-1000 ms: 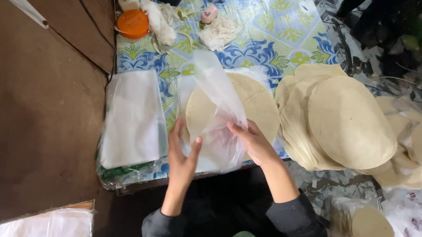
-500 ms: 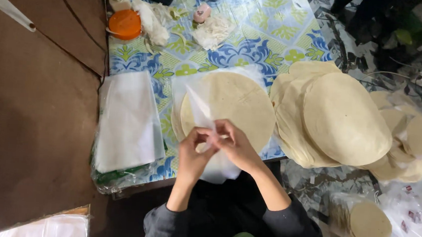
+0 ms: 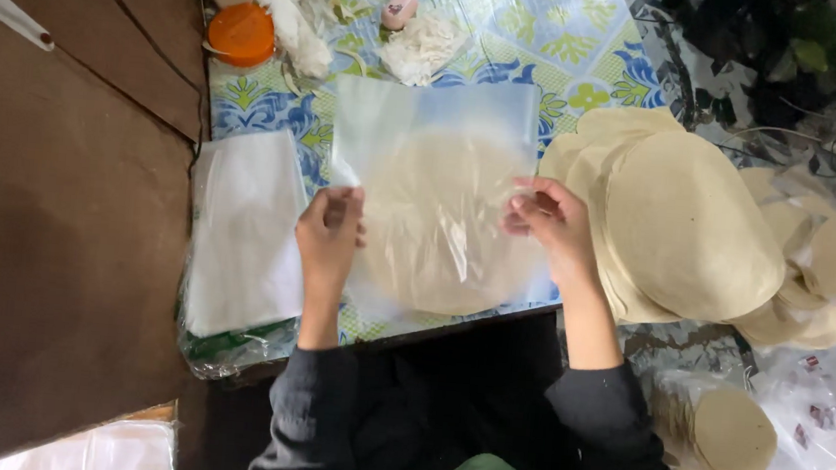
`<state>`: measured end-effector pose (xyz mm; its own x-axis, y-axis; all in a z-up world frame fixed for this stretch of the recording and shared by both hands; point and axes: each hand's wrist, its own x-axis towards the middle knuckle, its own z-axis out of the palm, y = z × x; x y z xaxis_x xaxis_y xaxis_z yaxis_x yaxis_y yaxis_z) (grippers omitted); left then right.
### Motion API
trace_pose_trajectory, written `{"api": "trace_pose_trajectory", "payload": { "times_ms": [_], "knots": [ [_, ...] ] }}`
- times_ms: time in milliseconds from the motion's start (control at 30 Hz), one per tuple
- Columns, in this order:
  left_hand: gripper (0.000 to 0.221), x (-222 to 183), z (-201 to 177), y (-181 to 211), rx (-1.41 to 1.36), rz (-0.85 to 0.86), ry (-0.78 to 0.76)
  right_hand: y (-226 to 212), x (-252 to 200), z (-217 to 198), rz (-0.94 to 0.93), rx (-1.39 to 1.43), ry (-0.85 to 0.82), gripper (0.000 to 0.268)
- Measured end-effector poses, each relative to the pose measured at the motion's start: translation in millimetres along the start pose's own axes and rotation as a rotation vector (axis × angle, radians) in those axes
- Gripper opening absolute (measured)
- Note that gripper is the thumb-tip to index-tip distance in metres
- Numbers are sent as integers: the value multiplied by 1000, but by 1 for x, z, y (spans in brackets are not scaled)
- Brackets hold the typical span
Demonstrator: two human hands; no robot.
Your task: The person stacks flatbreads one at a time onto a central pile, placing a plastic sheet between each bread.
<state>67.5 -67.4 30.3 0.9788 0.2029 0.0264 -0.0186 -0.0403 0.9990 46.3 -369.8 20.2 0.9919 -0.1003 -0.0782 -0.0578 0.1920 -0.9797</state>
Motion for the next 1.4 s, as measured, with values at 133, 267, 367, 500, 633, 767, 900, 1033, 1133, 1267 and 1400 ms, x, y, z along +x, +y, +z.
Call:
{"api": "trace_pose_trajectory", "payload": {
  "times_ms": [133,267,367,500,633,767,900,1033,1133,1267,1400],
  "knots": [
    [20,27,6,-42,111,-75,22,13,17,-15,17,-58,90,28],
    [22,30,4,-77,330,-58,1,31,29,-26,80,-191,155,31],
    [23,17,3,-57,413,-14,17,35,26,-28,77,-283,176,36],
    [45,-15,-3,18,492,-219,2,30,11,-35,12,-381,179,54],
    [52,-42,-28,-18,445,-136,-128,-1,-19,-26,80,-477,100,73],
    [40,-64,-33,-21,408,-183,-146,-2,-30,-33,119,-494,83,62],
    [28,-75,-27,-7,500,-64,-143,13,-34,-45,103,-584,43,36],
    [18,-75,-23,-13,548,19,-111,7,-37,-33,87,-687,68,32],
    [20,-76,-20,-15,580,110,-59,10,-36,-29,35,-709,87,31],
    [16,-77,-15,-5,906,4,-38,18,-34,-32,-176,-858,120,29],
    [25,-78,-12,4,1117,-78,-78,13,-36,-30,-195,-947,130,30]
  ]
}}
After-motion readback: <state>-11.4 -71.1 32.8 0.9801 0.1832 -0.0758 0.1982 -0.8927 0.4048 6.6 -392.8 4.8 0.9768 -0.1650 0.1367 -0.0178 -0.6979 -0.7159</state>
